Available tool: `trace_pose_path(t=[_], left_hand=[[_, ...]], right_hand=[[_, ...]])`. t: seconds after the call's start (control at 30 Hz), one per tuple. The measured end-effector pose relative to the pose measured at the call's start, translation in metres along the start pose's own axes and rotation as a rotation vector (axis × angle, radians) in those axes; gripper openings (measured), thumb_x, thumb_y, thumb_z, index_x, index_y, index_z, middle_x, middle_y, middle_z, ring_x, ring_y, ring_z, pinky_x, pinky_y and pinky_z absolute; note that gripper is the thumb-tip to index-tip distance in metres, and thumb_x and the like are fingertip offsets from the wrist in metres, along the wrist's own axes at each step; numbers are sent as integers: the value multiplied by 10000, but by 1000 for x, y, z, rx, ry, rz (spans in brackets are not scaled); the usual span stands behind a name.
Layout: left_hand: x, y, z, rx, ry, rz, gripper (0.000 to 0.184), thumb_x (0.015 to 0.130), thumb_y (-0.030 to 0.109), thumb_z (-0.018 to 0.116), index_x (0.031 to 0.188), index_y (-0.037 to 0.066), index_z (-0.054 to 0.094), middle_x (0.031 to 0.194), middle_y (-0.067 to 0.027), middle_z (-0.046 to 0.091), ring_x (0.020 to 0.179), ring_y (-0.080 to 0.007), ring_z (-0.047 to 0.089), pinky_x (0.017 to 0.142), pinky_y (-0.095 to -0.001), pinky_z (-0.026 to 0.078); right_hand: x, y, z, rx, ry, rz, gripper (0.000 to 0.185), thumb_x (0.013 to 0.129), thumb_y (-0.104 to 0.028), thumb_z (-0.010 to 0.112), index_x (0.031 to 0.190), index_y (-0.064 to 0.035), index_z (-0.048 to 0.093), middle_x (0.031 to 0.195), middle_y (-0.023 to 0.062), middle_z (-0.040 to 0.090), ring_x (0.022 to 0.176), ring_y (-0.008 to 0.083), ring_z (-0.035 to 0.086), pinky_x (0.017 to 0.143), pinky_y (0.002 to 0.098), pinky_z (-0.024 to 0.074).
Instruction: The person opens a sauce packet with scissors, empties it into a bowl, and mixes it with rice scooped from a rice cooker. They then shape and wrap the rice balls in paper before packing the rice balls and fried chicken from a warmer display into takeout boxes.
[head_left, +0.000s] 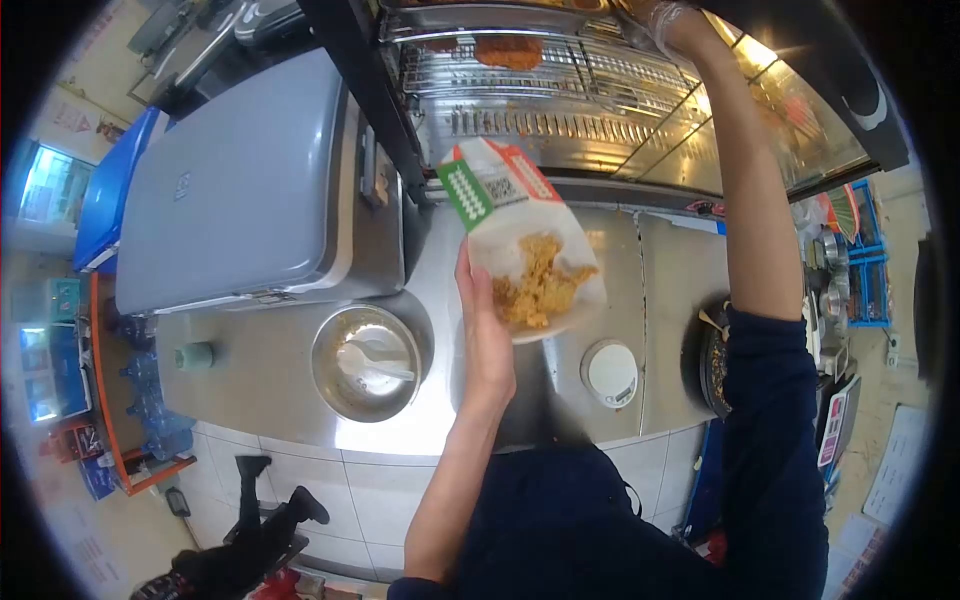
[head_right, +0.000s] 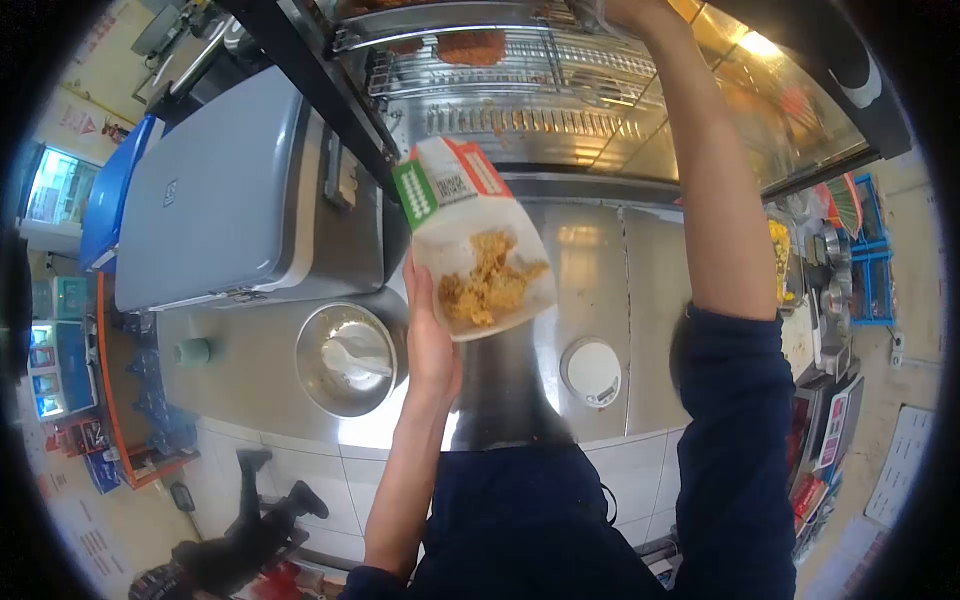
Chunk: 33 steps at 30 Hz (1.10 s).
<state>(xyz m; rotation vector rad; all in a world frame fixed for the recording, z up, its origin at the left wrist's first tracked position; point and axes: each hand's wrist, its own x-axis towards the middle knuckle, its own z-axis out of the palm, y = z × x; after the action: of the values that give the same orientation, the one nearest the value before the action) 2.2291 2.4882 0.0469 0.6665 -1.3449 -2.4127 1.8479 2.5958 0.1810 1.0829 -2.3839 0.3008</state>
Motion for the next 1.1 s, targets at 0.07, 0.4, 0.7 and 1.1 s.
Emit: trace_pose_path(t=[0.07, 0.4, 0.7, 1.1], left_hand=[[10, 2, 9, -38, -13, 12, 535, 1035, 380, 276, 1483, 104, 183, 1490, -110, 270, 1375, -234, 271, 1119, -370, 230], [60, 17, 62, -27, -44, -17, 508, 1038, 363, 264, 1485, 140, 170, 1434, -152, 359, 1311, -245, 382, 1085, -360, 283], [76, -17, 58, -106, -59, 124, 569, 1030, 428, 254, 1500, 138, 117, 1493, -138, 241, 1371, -251, 272, 1106, -360, 242], [64, -18, 35, 88, 72, 56, 576, 1036, 412, 224, 1492, 71, 135, 1496, -153, 239, 1379, -259, 259, 1127, -358, 204]], right_hand=[[-7, 4, -1, -10, 18, -57, 254, 835, -267, 626, 969, -55, 669, 970, 174, 650, 934, 281, 621, 871, 423, 455], [-61, -55, -24, 19, 217, -51, 203, 858, -235, 641, 995, -92, 681, 1027, 127, 656, 949, 247, 639, 865, 394, 498], [-142, -113, -35, 470, -175, -271, 296, 927, -152, 545, 1211, -168, 623, 1236, 91, 592, 1157, 298, 551, 1000, 386, 429], [-2, 34, -3, -701, -504, -41, 350, 936, -207, 446, 1247, -70, 531, 1213, 165, 589, 999, 325, 601, 878, 382, 475]])
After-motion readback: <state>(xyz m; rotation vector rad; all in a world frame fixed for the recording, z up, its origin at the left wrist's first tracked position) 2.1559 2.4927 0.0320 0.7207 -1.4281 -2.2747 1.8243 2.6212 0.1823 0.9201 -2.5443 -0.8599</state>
